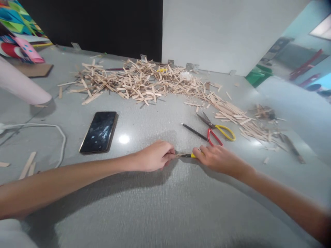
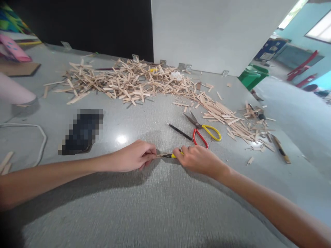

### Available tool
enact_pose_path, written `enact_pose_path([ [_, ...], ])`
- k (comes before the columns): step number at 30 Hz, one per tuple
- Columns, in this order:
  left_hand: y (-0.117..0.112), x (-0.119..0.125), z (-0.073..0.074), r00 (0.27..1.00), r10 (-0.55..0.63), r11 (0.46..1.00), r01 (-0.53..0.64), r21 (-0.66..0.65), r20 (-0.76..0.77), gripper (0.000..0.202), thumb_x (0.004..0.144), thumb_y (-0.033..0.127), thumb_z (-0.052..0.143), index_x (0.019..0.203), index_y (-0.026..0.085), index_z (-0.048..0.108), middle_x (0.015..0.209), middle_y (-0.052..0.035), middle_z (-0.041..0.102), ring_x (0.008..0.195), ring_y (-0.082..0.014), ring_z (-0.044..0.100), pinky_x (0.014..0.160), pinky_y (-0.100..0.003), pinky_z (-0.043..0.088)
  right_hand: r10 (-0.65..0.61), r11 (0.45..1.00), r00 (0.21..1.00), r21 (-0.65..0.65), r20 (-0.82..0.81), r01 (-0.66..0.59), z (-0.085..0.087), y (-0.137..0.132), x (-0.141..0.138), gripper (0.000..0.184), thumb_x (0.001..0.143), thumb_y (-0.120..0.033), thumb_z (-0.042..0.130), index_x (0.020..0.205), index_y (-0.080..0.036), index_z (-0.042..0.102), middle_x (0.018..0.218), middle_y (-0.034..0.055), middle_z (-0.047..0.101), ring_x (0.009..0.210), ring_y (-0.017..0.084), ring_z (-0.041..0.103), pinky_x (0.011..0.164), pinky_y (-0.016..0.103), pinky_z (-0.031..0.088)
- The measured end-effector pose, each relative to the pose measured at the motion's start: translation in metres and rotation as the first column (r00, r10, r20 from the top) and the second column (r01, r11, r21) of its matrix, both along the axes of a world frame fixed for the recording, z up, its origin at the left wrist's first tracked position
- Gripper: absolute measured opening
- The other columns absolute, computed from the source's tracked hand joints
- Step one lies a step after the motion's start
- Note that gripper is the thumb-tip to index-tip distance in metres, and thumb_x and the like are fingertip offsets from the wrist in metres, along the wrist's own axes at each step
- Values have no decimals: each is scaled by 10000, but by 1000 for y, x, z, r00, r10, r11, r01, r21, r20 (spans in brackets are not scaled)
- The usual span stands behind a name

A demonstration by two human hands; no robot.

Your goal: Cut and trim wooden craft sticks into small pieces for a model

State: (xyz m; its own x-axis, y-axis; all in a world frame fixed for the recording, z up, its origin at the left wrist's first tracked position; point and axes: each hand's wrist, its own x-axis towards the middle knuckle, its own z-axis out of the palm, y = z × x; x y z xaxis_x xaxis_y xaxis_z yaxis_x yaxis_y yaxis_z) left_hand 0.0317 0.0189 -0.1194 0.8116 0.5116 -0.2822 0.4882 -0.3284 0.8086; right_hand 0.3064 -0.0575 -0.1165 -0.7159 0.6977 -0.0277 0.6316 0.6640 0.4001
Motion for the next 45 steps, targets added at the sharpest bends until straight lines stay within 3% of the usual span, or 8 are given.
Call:
enact_pose_path([
  [4, -2, 2, 2, 1000, -3, 997, 3, 81, 7, 345, 1040, 252, 501, 718, 174, 597, 544, 5, 608, 479, -121, 555, 563, -254, 365, 66, 998, 995, -4, -72, -67, -9, 7, 3, 299, 1127, -178, 384, 953, -184, 628, 716, 28, 646, 518, 153, 508, 531, 372, 165],
  [10, -4, 3, 3, 1000, -18, 985, 14, 174, 20, 302, 1014, 169, 487, 744, 166, 622, 574, 0, 623, 492, -114, 536, 562, -256, 337, -187, 975, 981, 112, -43, 191, -4, -24, -20, 290, 1024, -15, 402, 1015, -170, 648, 665, 54, 629, 504, 176, 520, 510, 369, 168],
  [15, -5, 2, -1, 999, -42, 971, 34, 235, 28, 287, 1017, 181, 490, 761, 169, 620, 598, -5, 615, 527, -124, 547, 563, -257, 332, -22, 1000, 999, 21, -24, 23, -6, -13, -13, 254, 1060, -92, 432, 971, -184, 652, 694, 48, 659, 491, 171, 520, 505, 358, 168],
  [21, -8, 1, -3, 998, -63, 954, 60, 295, 3, 274, 1009, 149, 466, 780, 178, 614, 569, 18, 544, 502, -122, 477, 557, -270, 312, -159, 978, 987, 133, -33, 162, -7, -20, -18, 312, 1003, -1, 383, 1009, -179, 639, 635, 50, 623, 487, 184, 514, 487, 363, 195],
  [26, -9, 2, -7, 998, -58, 936, 62, 346, -23, 273, 1021, 166, 458, 795, 177, 611, 645, -15, 574, 578, -154, 514, 582, -287, 307, -13, 1000, 999, 20, 53, 12, -2, -7, -14, 225, 1025, -58, 458, 993, -186, 641, 702, 42, 668, 512, 169, 559, 498, 347, 196],
  [32, -12, 0, -11, 997, -74, 920, 82, 384, -36, 248, 1000, 127, 452, 802, 188, 587, 676, -13, 570, 601, -162, 516, 604, -292, 336, -211, 970, 977, 130, 13, 208, 2, -30, -38, 314, 987, 10, 389, 1010, -159, 652, 616, 68, 623, 471, 191, 523, 468, 339, 188],
  [40, -15, -1, -17, 999, -48, 930, 43, 364, 4, 254, 1018, 166, 419, 818, 187, 575, 680, -22, 554, 628, -180, 535, 621, -300, 351, 15, 996, 998, 83, 58, -20, -1, -2, -17, 242, 1000, -16, 457, 1002, -170, 644, 693, 53, 673, 518, 181, 581, 500, 345, 193],
  [45, -15, 0, -12, 994, -12, 964, -16, 265, 107, 280, 1022, 234, 472, 762, 188, 565, 633, 13, 532, 577, -144, 507, 604, -275, 358, -234, 967, 964, 131, 129, 218, 7, -27, -39, 306, 985, 31, 419, 1060, -131, 667, 665, 57, 651, 508, 200, 608, 488, 331, 179],
])
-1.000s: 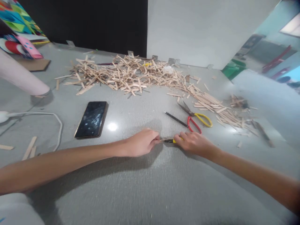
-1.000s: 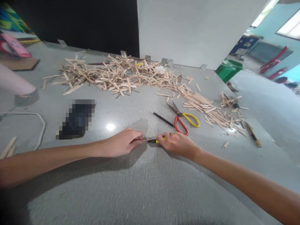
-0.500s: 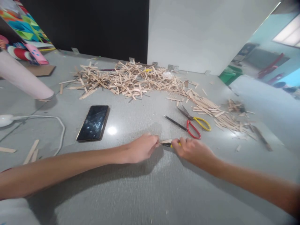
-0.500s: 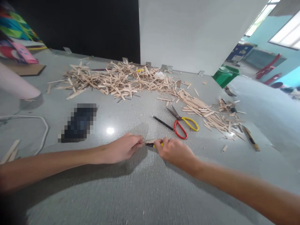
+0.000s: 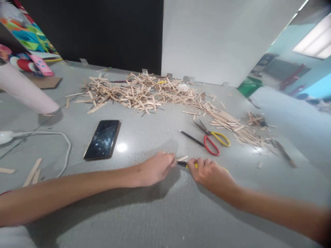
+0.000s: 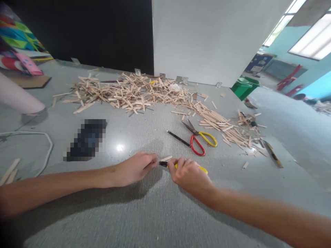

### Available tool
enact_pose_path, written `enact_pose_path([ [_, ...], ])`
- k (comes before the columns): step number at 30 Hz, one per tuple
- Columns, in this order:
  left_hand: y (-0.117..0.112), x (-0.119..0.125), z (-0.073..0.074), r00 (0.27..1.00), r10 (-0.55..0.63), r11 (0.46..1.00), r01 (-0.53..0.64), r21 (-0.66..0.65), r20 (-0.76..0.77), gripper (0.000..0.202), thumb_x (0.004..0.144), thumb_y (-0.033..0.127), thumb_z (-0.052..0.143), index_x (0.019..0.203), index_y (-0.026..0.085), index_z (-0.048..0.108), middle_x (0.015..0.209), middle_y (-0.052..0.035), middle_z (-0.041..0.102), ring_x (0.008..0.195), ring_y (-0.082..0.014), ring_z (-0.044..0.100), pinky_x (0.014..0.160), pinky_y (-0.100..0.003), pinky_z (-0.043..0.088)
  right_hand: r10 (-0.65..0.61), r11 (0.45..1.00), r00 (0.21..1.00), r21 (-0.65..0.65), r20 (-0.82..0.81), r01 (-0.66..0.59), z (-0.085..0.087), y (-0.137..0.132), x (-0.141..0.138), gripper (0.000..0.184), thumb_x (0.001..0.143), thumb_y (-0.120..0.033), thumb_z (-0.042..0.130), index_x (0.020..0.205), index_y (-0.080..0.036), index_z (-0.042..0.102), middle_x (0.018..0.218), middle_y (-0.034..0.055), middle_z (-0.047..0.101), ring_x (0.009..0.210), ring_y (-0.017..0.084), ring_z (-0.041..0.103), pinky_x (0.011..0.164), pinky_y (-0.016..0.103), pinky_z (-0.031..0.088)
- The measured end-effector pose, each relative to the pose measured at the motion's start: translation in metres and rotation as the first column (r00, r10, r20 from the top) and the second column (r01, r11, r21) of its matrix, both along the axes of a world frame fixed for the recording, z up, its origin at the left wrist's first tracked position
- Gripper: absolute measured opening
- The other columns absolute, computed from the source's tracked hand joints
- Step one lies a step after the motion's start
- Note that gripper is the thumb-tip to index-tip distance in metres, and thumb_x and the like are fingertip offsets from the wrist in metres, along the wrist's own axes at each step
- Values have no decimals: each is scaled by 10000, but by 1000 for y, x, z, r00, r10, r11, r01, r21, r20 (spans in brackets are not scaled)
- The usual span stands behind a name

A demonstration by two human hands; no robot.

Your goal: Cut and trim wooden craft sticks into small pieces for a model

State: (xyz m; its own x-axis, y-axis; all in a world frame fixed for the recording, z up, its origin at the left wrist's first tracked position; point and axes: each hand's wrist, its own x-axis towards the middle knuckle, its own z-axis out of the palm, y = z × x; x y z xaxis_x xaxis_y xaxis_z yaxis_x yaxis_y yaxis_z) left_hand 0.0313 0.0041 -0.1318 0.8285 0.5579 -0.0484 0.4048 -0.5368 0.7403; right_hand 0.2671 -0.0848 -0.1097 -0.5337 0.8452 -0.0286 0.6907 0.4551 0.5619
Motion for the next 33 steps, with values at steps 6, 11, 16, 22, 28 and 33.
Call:
enact_pose_path([
  [6, 8, 4, 11, 961, 226, 967, -203, -153, 157, 492, 1131, 484, 295, 1110, 135, 642, 860, -66, 730, 588, -135, 629, 549, -254, 455, -398, 895, 833, -363, -385, 259, 21, 14, 8, 179, 1107, -261, 479, 1079, -170, 632, 823, 86, 725, 659, 244, 676, 546, 313, 303],
  [11, 1, 8, -6, 919, 241, 958, -174, -229, 312, 613, 1083, 497, 500, 1581, 192, 313, 1141, -104, 747, 636, -125, 678, 540, -239, 496, -532, 810, 490, -584, -690, 57, 33, 8, 5, 249, 1070, -307, 518, 1303, -219, 506, 1013, 42, 724, 813, 196, 683, 704, 290, 458],
  [16, -6, 9, -25, 880, 245, 955, -147, -256, 408, 489, 1118, 436, 422, 1537, 213, 305, 1021, -45, 691, 570, -88, 612, 514, -211, 470, -634, 711, 311, -692, -708, -128, 31, -3, -1, 379, 1081, -288, 491, 1458, -251, 481, 1043, 27, 716, 759, 152, 671, 718, 280, 496],
  [22, -8, 8, -32, 877, 242, 960, -153, -236, 415, 433, 1146, 395, 330, 1529, 201, 283, 903, -1, 619, 520, -69, 506, 507, -208, 432, -629, 716, 335, -691, -701, -100, 15, -2, 6, 464, 1113, -313, 439, 1571, -238, 457, 973, 43, 721, 725, 172, 692, 698, 303, 552],
  [28, -10, 7, -34, 899, 182, 979, -129, -156, 398, 494, 1144, 362, 303, 1572, 174, 142, 847, 1, 599, 623, -118, 516, 606, -267, 444, -434, 846, 412, -520, -801, -119, 20, -1, 12, 462, 1117, -362, 465, 1576, -312, 488, 1502, 92, 639, 1333, 281, 632, 1121, 456, 492],
  [33, -8, 7, -40, 923, 117, 991, -88, -96, 366, 523, 1129, 320, 293, 1582, 165, 81, 817, 26, 538, 673, -143, 518, 656, -304, 449, -456, 825, 480, -558, -749, -88, 25, -7, 8, 456, 1129, -398, 432, 1571, -301, 486, 1397, 106, 700, 1195, 273, 704, 1015, 420, 539],
])
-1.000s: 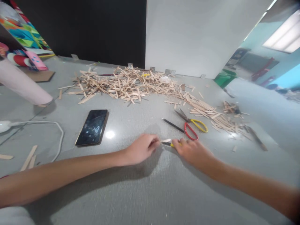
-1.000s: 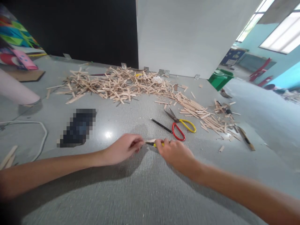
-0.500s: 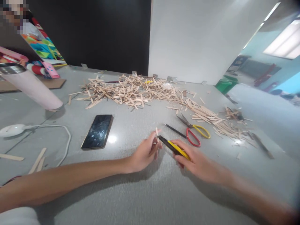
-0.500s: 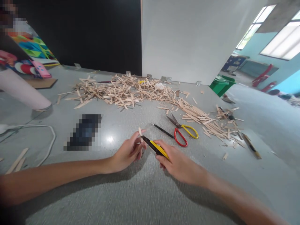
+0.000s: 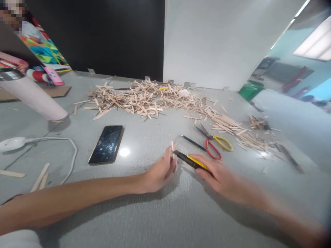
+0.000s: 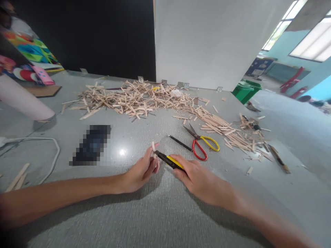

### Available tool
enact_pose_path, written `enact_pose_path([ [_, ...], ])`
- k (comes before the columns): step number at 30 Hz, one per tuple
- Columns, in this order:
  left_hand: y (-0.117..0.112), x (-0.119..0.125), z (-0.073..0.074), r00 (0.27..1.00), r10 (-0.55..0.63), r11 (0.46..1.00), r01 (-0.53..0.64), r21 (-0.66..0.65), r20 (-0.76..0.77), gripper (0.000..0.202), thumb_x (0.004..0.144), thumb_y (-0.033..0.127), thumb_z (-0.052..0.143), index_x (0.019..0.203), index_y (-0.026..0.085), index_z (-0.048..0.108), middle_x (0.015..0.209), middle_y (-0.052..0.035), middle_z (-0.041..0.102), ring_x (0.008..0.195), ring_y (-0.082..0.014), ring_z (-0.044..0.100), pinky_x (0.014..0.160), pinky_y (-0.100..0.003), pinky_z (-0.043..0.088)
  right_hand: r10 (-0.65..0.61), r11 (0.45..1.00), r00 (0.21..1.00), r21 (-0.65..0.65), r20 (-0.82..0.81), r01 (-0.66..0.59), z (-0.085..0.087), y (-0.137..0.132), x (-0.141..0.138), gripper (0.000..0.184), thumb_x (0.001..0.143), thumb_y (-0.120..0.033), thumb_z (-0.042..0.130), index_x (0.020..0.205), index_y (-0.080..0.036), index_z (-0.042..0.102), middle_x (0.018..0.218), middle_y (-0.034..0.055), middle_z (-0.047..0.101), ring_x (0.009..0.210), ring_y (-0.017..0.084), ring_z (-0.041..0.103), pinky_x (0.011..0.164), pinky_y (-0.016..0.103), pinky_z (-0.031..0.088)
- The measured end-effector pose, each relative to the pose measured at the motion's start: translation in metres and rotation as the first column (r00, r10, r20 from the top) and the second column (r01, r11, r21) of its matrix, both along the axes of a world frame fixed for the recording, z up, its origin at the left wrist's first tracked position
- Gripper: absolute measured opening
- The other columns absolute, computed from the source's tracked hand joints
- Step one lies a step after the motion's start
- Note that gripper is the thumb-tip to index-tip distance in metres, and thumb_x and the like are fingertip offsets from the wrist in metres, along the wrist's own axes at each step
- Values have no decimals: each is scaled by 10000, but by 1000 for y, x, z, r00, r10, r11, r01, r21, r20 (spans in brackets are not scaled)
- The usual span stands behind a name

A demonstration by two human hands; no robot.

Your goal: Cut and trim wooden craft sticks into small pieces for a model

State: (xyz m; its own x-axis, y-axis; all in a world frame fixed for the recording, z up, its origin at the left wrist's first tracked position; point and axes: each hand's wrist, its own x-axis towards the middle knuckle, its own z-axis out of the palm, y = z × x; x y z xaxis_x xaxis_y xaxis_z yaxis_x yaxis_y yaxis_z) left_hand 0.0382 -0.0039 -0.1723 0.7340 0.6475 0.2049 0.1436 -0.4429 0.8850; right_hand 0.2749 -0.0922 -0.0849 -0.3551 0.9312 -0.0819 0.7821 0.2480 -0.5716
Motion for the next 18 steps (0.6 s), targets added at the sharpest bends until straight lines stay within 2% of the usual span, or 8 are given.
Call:
enact_pose_path([
  [5, 0, -1, 0, 1000, -10, 1000, 10, 10, -8, 556, 1132, 293, 265, 1605, 166, 2, 814, 42, 523, 634, -125, 480, 628, -274, 444, -206, 971, 969, -92, 139, 220, -14, -16, -25, 396, 1120, -396, 373, 1409, -215, 575, 1028, 119, 771, 849, 275, 750, 727, 368, 548],
  [8, 0, -2, 0, 1000, -19, 1000, 19, 18, -14, 544, 1128, 299, 287, 1590, 153, 38, 809, 41, 522, 626, -126, 482, 601, -264, 437, -200, 972, 966, -93, 163, 217, -1, -13, -23, 365, 1114, -398, 390, 1335, -214, 615, 972, 105, 756, 790, 254, 727, 706, 346, 519],
  [11, -1, -1, -1, 999, -36, 999, 37, 27, -19, 551, 1114, 300, 348, 1576, 158, 83, 810, 36, 539, 624, -129, 493, 591, -264, 432, -77, 993, 992, -85, 105, 86, 14, -6, -14, 288, 1103, -386, 456, 1205, -233, 677, 1000, 81, 757, 852, 230, 717, 788, 330, 511],
  [13, -1, -1, -1, 1000, -27, 999, 27, 28, -10, 533, 1119, 305, 336, 1569, 169, 85, 804, 41, 538, 618, -126, 490, 593, -263, 431, -89, 994, 991, -61, 99, 95, 11, -7, -18, 265, 1091, -364, 482, 1211, -229, 676, 979, 77, 759, 839, 223, 712, 765, 316, 504],
  [15, -1, 0, 0, 1000, -4, 1000, 4, 25, 5, 492, 1136, 324, 284, 1558, 177, 79, 789, 49, 529, 607, -121, 482, 596, -262, 429, -210, 976, 967, -27, 142, 216, -1, -11, -28, 290, 1079, -325, 463, 1265, -199, 646, 903, 91, 750, 750, 229, 698, 672, 311, 481],
  [18, -1, 0, 2, 1000, 28, 999, -28, 22, 7, 460, 1142, 345, 236, 1540, 167, 89, 771, 55, 515, 615, -130, 493, 608, -274, 437, -226, 973, 969, -14, 98, 229, -10, -13, -37, 301, 1076, -281, 414, 1257, -178, 631, 843, 88, 735, 714, 231, 686, 619, 304, 455],
])
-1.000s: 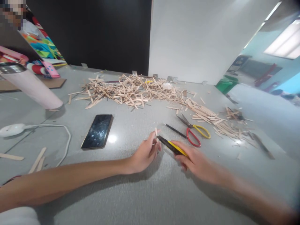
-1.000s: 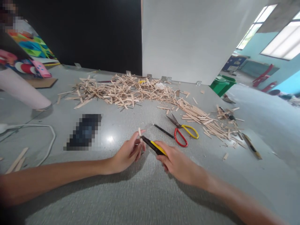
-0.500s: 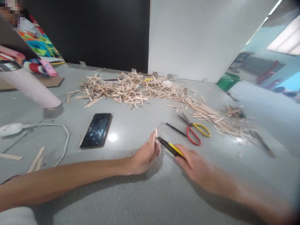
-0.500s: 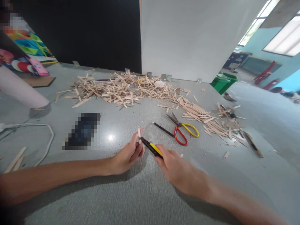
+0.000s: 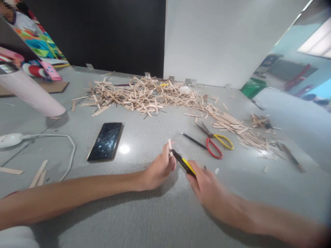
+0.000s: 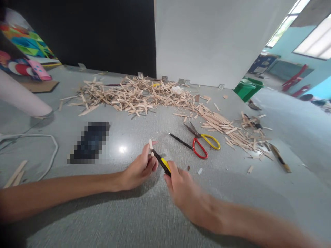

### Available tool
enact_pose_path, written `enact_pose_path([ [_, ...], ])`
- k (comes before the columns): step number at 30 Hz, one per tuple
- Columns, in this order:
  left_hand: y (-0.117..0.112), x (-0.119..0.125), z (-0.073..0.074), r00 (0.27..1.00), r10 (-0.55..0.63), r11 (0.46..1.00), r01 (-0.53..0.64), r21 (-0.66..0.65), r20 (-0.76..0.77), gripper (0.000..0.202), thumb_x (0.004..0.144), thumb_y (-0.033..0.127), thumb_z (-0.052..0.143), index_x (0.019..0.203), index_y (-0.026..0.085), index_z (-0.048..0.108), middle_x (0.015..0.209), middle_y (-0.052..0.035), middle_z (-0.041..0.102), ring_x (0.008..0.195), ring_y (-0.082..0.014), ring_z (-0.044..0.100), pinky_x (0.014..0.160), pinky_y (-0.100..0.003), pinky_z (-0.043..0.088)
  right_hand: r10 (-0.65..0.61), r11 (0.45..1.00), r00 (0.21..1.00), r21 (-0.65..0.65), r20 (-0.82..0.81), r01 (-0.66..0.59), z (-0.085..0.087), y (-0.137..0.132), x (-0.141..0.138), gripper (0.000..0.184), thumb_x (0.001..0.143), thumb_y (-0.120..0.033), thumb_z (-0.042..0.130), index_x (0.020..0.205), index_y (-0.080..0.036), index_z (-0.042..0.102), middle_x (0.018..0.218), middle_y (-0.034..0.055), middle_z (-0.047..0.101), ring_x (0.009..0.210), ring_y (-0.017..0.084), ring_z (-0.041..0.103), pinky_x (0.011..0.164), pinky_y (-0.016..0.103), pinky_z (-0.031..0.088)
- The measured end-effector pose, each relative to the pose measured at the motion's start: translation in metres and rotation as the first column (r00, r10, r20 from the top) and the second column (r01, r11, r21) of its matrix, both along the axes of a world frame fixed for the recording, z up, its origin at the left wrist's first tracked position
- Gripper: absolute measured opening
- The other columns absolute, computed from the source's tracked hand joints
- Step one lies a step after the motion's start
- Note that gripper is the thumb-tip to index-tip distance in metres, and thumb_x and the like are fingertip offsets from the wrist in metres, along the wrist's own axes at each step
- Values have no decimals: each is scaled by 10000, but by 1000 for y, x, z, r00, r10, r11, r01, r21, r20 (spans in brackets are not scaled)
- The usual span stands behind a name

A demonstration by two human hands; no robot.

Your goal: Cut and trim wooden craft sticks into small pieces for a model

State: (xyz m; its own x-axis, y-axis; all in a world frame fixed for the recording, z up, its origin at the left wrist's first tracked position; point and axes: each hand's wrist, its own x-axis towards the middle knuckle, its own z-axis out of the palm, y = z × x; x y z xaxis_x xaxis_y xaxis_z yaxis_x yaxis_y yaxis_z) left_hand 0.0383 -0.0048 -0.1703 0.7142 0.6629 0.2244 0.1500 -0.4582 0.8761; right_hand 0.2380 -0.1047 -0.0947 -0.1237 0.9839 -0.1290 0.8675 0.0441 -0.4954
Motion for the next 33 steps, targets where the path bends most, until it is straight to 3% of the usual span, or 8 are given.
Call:
enact_pose_path([
  [2, 0, 0, 1, 1000, 0, 1000, 0, 1, -22, 460, 1131, 330, 253, 1534, 149, 123, 773, 46, 522, 629, -145, 515, 612, -291, 448, 41, 999, 999, -18, -1, -41, 8, 4, 6, 292, 1082, -322, 433, 1228, -190, 649, 850, 82, 732, 695, 225, 672, 630, 313, 454],
  [5, -1, 0, 1, 998, -23, 1000, 23, 4, -57, 477, 1109, 294, 285, 1535, 123, 157, 784, 32, 539, 631, -154, 530, 615, -306, 461, 148, 988, 989, -50, -21, -149, 20, 9, 17, 283, 1092, -388, 460, 1177, -231, 680, 983, 86, 749, 852, 242, 707, 759, 338, 492],
  [9, 0, 0, 1, 998, -26, 1000, 27, 16, -59, 537, 1102, 314, 327, 1543, 112, 98, 801, 33, 541, 648, -145, 534, 618, -286, 472, -14, 999, 1000, -35, 18, 15, 7, -2, 5, 342, 1090, -341, 400, 1306, -192, 619, 928, 105, 750, 779, 255, 708, 684, 346, 493],
  [12, 0, 0, -1, 997, -21, 999, 23, 32, -68, 523, 1092, 280, 337, 1539, 129, 110, 792, 41, 535, 644, -140, 532, 633, -289, 482, 8, 1000, 1000, -28, -16, -8, 3, -7, -2, 345, 1088, -299, 373, 1335, -182, 583, 930, 104, 755, 794, 257, 722, 682, 344, 505],
  [16, -2, 1, -1, 996, -20, 999, 24, 49, -91, 493, 1081, 251, 322, 1528, 126, 157, 763, 48, 522, 582, -137, 502, 594, -290, 467, 90, 994, 995, -72, 30, -88, 19, -4, 5, 287, 1102, -392, 429, 1169, -227, 654, 985, 104, 747, 829, 250, 726, 736, 346, 508],
  [22, -2, 0, 4, 995, -11, 997, 18, 71, -101, 466, 1083, 246, 298, 1508, 112, 162, 779, 38, 522, 628, -145, 530, 614, -287, 483, -30, 999, 999, -40, 24, 31, 7, -9, -1, 308, 1094, -318, 407, 1285, -198, 615, 904, 103, 745, 738, 242, 714, 650, 326, 493],
  [28, -3, 0, 1, 993, -9, 996, 19, 86, -120, 532, 1060, 224, 341, 1544, 119, 148, 773, 45, 524, 598, -135, 522, 596, -284, 482, 63, 996, 997, -60, 51, -60, 23, -5, 9, 295, 1088, -392, 432, 1153, -229, 669, 897, 92, 733, 728, 241, 697, 649, 337, 484],
  [33, -4, -2, 0, 996, -3, 997, 10, 72, -91, 559, 1053, 220, 370, 1553, 106, 149, 780, 33, 542, 630, -149, 551, 626, -299, 514, -7, 999, 995, -40, 96, 11, 13, -12, -2, 382, 1087, -365, 389, 1355, -206, 611, 871, 103, 743, 686, 253, 700, 584, 327, 455],
])
